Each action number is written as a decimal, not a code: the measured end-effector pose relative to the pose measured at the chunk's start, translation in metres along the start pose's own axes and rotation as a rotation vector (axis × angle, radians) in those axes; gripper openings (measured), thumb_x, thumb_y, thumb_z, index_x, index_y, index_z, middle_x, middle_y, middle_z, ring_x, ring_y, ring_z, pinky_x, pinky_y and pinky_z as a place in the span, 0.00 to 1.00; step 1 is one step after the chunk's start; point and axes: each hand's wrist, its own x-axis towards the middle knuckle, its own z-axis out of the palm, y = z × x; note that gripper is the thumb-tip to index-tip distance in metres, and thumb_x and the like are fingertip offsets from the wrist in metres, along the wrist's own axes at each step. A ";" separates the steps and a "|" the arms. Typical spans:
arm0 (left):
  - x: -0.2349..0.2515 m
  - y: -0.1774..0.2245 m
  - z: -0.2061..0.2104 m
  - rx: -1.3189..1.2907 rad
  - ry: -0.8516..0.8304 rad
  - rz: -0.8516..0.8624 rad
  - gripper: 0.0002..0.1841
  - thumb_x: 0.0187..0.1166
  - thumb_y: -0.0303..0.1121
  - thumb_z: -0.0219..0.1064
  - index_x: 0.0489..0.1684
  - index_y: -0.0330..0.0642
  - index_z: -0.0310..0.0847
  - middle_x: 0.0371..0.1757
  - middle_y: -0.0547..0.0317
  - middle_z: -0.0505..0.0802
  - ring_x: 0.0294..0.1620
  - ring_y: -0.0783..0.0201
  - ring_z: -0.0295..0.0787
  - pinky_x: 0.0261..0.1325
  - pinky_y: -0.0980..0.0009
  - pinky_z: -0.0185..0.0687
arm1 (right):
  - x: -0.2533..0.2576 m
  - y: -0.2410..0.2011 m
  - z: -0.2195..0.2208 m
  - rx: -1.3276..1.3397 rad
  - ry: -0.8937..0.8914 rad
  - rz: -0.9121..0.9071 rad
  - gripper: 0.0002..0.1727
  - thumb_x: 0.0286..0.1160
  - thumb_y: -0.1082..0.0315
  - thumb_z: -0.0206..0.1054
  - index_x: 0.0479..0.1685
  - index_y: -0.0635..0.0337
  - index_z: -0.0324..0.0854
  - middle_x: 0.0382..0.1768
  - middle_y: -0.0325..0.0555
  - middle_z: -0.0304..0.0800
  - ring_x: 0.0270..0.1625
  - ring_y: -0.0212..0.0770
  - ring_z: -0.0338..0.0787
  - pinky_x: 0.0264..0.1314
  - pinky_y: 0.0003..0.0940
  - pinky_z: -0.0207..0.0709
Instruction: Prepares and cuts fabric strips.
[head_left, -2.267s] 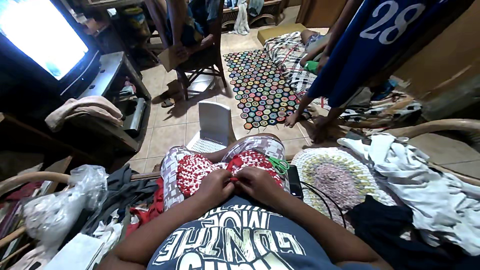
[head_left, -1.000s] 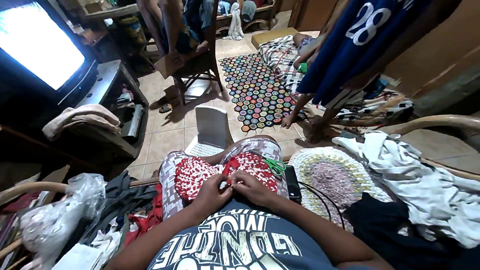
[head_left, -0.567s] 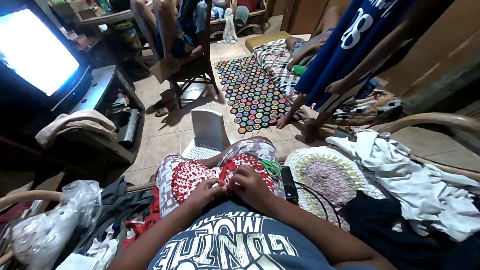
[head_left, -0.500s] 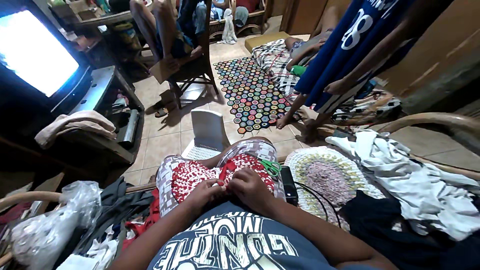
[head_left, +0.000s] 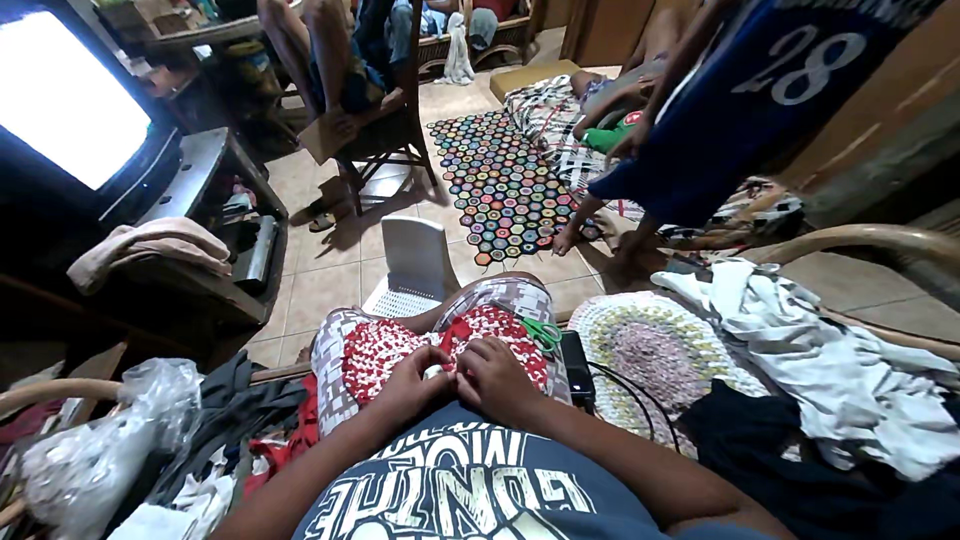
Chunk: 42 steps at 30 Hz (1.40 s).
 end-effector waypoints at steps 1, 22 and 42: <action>-0.001 -0.002 0.000 0.096 0.012 0.063 0.16 0.79 0.32 0.67 0.59 0.31 0.80 0.54 0.53 0.90 0.51 0.70 0.87 0.59 0.70 0.84 | 0.002 -0.003 -0.009 0.125 -0.092 0.089 0.11 0.73 0.67 0.65 0.36 0.69 0.86 0.41 0.60 0.90 0.51 0.59 0.90 0.59 0.55 0.81; -0.005 0.002 0.003 0.378 0.082 0.107 0.17 0.86 0.37 0.60 0.55 0.30 0.86 0.44 0.44 0.90 0.39 0.62 0.82 0.49 0.65 0.79 | -0.002 0.006 -0.030 0.384 -0.181 -0.013 0.09 0.71 0.73 0.67 0.44 0.62 0.91 0.43 0.49 0.96 0.54 0.47 0.91 0.64 0.46 0.80; -0.002 0.001 0.000 0.325 0.066 0.065 0.17 0.87 0.39 0.60 0.55 0.32 0.85 0.42 0.49 0.89 0.37 0.66 0.81 0.48 0.68 0.79 | -0.009 0.010 -0.011 0.077 -0.064 -0.013 0.15 0.68 0.56 0.75 0.38 0.60 0.90 0.44 0.55 0.92 0.52 0.57 0.91 0.57 0.58 0.82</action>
